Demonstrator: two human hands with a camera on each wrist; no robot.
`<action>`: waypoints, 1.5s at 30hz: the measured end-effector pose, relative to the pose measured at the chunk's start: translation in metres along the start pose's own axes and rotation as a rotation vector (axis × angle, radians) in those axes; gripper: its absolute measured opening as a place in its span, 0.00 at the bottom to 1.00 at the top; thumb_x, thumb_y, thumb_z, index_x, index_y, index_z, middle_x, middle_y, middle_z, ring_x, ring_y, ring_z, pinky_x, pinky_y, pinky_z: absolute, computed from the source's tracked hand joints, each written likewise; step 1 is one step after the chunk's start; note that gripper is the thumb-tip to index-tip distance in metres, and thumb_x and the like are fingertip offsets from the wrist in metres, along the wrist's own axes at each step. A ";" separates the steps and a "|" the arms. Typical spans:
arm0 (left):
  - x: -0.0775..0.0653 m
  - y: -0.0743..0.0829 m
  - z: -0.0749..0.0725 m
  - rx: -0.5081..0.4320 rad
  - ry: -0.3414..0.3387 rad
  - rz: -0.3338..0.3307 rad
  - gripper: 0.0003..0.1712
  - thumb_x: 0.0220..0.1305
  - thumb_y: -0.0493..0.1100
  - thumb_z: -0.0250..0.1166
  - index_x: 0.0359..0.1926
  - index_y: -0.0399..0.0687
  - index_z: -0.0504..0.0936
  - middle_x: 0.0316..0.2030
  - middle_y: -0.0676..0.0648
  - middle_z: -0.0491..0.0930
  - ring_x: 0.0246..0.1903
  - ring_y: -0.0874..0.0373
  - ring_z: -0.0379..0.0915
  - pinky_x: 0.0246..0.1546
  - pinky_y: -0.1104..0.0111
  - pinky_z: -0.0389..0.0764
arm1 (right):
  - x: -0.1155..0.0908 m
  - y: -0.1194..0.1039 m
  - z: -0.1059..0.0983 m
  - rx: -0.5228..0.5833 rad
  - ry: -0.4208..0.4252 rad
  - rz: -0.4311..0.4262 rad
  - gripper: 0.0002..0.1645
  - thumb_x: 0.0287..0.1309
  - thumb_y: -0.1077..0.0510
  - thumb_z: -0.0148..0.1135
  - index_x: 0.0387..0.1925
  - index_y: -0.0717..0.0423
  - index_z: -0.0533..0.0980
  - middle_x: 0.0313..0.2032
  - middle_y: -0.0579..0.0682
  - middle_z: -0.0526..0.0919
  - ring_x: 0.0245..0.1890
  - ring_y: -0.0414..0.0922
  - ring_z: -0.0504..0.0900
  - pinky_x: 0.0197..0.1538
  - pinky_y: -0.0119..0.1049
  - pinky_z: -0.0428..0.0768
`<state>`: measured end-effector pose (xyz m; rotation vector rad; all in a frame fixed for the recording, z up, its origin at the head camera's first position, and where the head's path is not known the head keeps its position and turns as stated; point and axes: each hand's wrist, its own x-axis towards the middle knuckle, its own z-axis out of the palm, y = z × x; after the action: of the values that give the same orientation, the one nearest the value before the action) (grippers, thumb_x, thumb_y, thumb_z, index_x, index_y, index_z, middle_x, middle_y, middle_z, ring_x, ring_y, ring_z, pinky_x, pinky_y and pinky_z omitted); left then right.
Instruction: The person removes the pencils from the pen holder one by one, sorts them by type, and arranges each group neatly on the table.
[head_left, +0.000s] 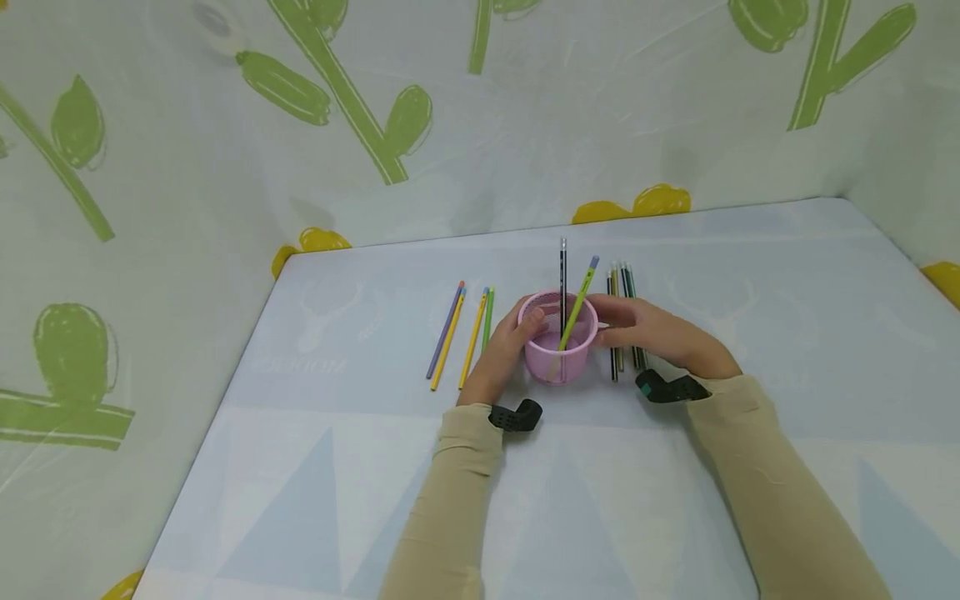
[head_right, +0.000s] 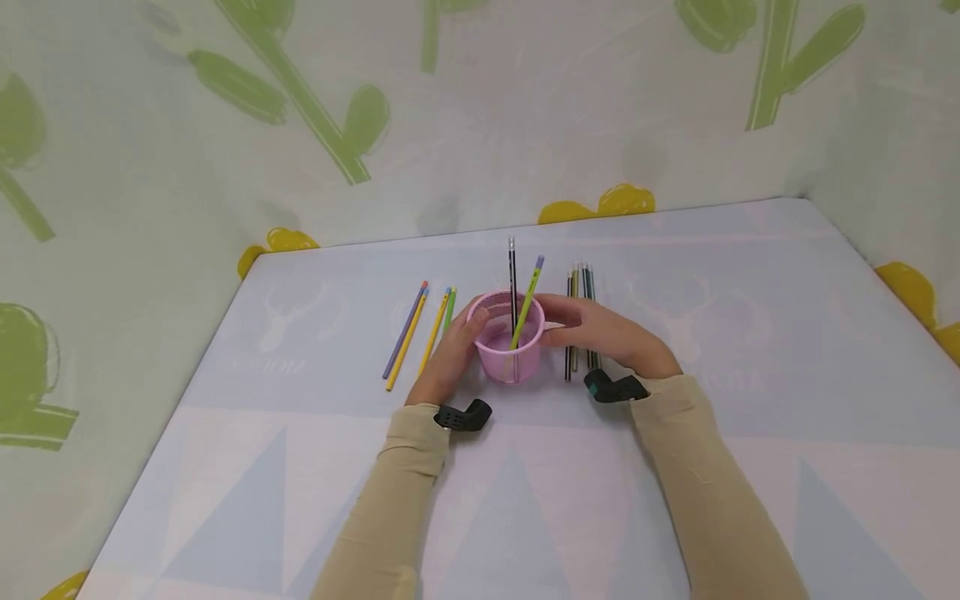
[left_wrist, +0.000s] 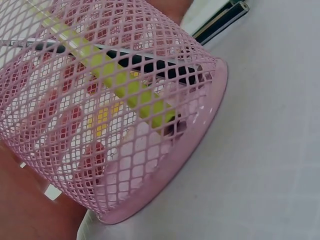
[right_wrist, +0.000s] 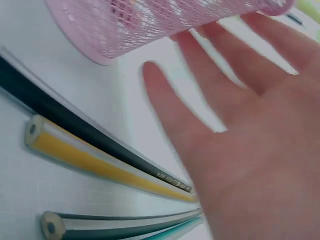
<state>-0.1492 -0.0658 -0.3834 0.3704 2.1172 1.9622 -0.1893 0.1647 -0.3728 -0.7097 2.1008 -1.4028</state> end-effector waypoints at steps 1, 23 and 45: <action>0.001 -0.003 0.000 -0.002 0.000 -0.010 0.24 0.65 0.55 0.43 0.61 0.60 0.62 0.57 0.51 0.67 0.57 0.51 0.62 0.58 0.61 0.59 | -0.001 0.000 -0.002 -0.009 0.028 -0.004 0.31 0.58 0.49 0.54 0.63 0.46 0.60 0.60 0.47 0.64 0.60 0.47 0.61 0.59 0.50 0.61; 0.009 -0.017 -0.002 0.004 -0.019 0.052 0.30 0.59 0.64 0.48 0.60 0.60 0.64 0.55 0.53 0.69 0.54 0.54 0.66 0.56 0.65 0.62 | 0.018 -0.022 0.033 0.157 0.383 0.047 0.31 0.51 0.38 0.57 0.54 0.48 0.70 0.52 0.45 0.73 0.55 0.43 0.66 0.59 0.50 0.60; 0.001 -0.009 -0.006 -0.015 -0.116 0.094 0.50 0.42 0.75 0.57 0.63 0.57 0.60 0.59 0.48 0.66 0.59 0.58 0.59 0.58 0.65 0.59 | 0.009 -0.039 0.024 0.214 0.675 -0.195 0.19 0.56 0.46 0.55 0.44 0.54 0.75 0.38 0.56 0.76 0.41 0.46 0.71 0.55 0.42 0.63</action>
<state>-0.1524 -0.0717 -0.3921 0.5756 2.0465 1.9548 -0.1744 0.1305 -0.3456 -0.3880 2.3441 -2.1706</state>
